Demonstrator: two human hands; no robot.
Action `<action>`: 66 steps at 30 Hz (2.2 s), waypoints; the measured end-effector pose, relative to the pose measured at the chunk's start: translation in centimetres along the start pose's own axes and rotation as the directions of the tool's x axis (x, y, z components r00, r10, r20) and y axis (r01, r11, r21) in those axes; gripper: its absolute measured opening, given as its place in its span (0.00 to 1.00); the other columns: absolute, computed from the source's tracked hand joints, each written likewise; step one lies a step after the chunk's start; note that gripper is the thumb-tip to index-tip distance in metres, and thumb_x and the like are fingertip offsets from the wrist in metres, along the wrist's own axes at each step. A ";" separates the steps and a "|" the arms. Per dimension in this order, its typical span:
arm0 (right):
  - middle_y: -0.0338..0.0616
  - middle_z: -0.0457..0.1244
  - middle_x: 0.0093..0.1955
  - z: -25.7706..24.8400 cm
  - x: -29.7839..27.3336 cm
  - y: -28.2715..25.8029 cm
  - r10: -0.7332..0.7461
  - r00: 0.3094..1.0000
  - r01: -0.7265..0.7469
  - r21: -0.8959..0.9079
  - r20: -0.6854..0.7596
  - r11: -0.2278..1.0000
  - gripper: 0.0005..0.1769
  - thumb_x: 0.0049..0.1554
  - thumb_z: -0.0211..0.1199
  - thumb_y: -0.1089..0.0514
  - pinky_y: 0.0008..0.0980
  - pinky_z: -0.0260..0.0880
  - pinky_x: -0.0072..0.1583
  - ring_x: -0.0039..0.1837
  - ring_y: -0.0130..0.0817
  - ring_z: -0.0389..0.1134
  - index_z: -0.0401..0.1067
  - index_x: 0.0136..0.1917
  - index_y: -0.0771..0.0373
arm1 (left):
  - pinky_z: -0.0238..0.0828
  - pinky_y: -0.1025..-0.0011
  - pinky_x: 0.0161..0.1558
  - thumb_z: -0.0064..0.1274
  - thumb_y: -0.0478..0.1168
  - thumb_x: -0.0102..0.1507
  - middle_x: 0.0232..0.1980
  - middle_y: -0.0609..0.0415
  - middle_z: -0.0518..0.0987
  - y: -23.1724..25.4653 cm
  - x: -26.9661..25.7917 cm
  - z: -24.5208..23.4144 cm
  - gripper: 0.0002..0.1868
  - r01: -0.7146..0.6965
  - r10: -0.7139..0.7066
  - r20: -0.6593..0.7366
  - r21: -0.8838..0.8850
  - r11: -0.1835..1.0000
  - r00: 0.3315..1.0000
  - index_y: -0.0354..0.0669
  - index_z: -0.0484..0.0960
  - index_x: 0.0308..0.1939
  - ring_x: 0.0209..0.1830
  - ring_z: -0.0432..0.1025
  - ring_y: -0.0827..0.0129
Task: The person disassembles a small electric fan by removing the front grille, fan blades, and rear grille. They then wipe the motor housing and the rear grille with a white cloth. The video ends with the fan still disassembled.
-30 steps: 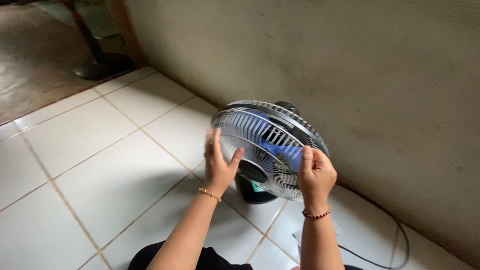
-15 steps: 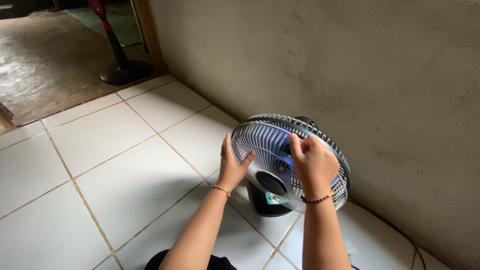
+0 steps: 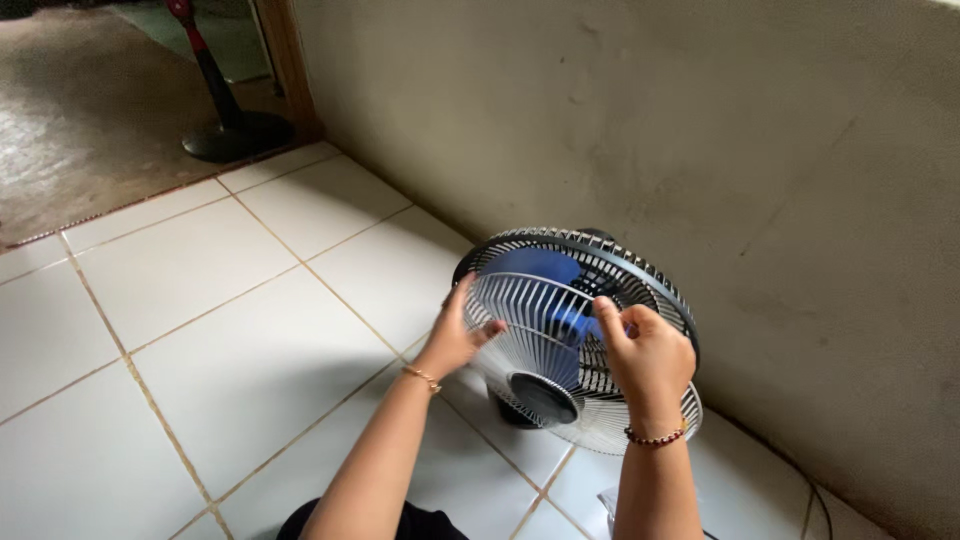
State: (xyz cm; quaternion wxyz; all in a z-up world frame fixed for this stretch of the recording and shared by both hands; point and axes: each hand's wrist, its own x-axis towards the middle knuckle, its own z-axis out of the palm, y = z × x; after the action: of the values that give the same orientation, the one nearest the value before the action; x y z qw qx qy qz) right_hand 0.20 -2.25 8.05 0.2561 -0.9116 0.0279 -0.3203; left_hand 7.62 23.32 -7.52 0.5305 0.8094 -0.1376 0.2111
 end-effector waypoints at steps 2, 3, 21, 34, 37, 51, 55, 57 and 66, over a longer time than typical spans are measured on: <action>0.43 0.66 0.27 0.4 -1.3 -0.4 -0.013 1.000 0.011 0.052 0.022 0.999 0.29 0.56 0.65 0.32 0.37 0.65 0.37 0.32 0.39 0.68 0.78 0.34 0.60 | 0.57 0.60 0.73 0.52 0.68 0.60 0.75 0.40 0.67 -0.6 -1.4 -0.9 0.50 0.147 -0.149 -0.014 -0.111 0.983 0.989 0.41 0.58 0.77 0.76 0.62 0.53; 0.43 0.66 0.27 0.6 -2.0 -0.8 -0.020 0.999 0.017 0.079 0.035 0.997 0.28 0.55 0.65 0.33 0.36 0.65 0.37 0.31 0.39 0.68 0.78 0.34 0.60 | 0.58 0.62 0.72 0.46 0.68 0.62 0.74 0.41 0.70 -0.9 -2.1 -1.4 0.46 0.291 -0.295 0.005 -0.196 0.937 0.955 0.44 0.61 0.77 0.75 0.64 0.55; 0.32 0.59 0.26 12.0 -18.9 -0.7 -0.623 0.782 0.571 0.423 -0.017 0.704 0.18 0.49 0.77 0.49 0.34 0.56 0.37 0.30 0.31 0.59 0.69 0.32 0.57 | 0.74 0.55 0.55 0.48 0.46 0.65 0.61 0.46 0.76 -10.2 -17.6 -12.8 0.27 0.845 -0.921 0.118 -0.454 0.283 0.372 0.42 0.66 0.67 0.57 0.75 0.57; 0.36 0.57 0.27 21.5 -20.6 0.9 -0.832 0.553 0.747 0.476 -0.057 0.464 0.22 0.49 0.75 0.43 0.35 0.56 0.37 0.31 0.34 0.58 0.67 0.32 0.56 | 0.72 0.69 0.44 0.45 0.33 0.63 0.51 0.54 0.76 -15.9 -23.0 -14.9 0.28 0.806 -0.922 0.007 -0.488 0.335 0.387 0.44 0.65 0.69 0.43 0.71 0.72; 0.37 0.59 0.29 22.4 -20.8 1.7 -0.856 0.514 0.722 0.512 0.052 0.465 0.22 0.50 0.74 0.43 0.36 0.61 0.40 0.36 0.36 0.63 0.67 0.33 0.57 | 0.71 0.71 0.53 0.47 0.29 0.61 0.59 0.51 0.79 -17.4 -24.0 -14.7 0.32 0.709 -0.831 -0.031 -0.504 0.493 0.556 0.38 0.64 0.71 0.51 0.74 0.72; 0.41 0.68 0.42 25.5 -25.4 7.8 -0.783 0.393 0.579 0.531 0.482 0.618 0.19 0.50 0.72 0.43 0.40 0.70 0.58 0.56 0.43 0.70 0.73 0.37 0.59 | 0.72 0.60 0.59 0.57 0.31 0.52 0.65 0.40 0.75 -23.4 -26.9 -11.9 0.40 0.864 -0.875 -0.153 0.304 0.400 0.459 0.36 0.61 0.68 0.60 0.73 0.47; 0.40 0.69 0.41 25.6 -25.8 8.4 -0.754 0.373 0.531 0.542 0.541 0.652 0.19 0.50 0.72 0.42 0.41 0.70 0.58 0.54 0.41 0.70 0.75 0.36 0.59 | 0.72 0.63 0.62 0.60 0.30 0.49 0.67 0.43 0.73 -22.6 -26.7 -11.8 0.51 0.896 -0.924 -0.089 0.293 0.334 0.373 0.39 0.52 0.74 0.61 0.75 0.50; 0.40 0.69 0.40 25.7 -25.7 8.3 -0.754 0.365 0.517 0.555 0.546 0.652 0.18 0.51 0.72 0.42 0.41 0.70 0.57 0.53 0.41 0.70 0.75 0.36 0.58 | 0.68 0.65 0.65 0.65 0.33 0.50 0.67 0.43 0.73 -22.1 -26.3 -11.7 0.57 0.889 -0.930 -0.078 0.332 0.315 0.358 0.38 0.45 0.76 0.65 0.71 0.51; 0.48 0.68 0.39 24.9 -24.6 6.1 -0.642 0.288 0.402 0.519 0.710 0.754 0.16 0.50 0.72 0.47 0.42 0.70 0.53 0.50 0.45 0.70 0.76 0.37 0.63 | 0.69 0.55 0.61 0.62 0.47 0.61 0.76 0.38 0.59 -14.4 -22.4 -11.8 0.45 0.688 -0.862 -0.154 0.676 0.265 0.483 0.41 0.52 0.74 0.70 0.62 0.47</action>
State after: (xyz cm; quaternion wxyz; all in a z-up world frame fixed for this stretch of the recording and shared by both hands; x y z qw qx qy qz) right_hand -3.73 8.96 -25.39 0.2218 -0.8609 -0.4440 0.1121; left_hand -7.84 39.91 -25.89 0.2184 0.9169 0.2999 -0.1471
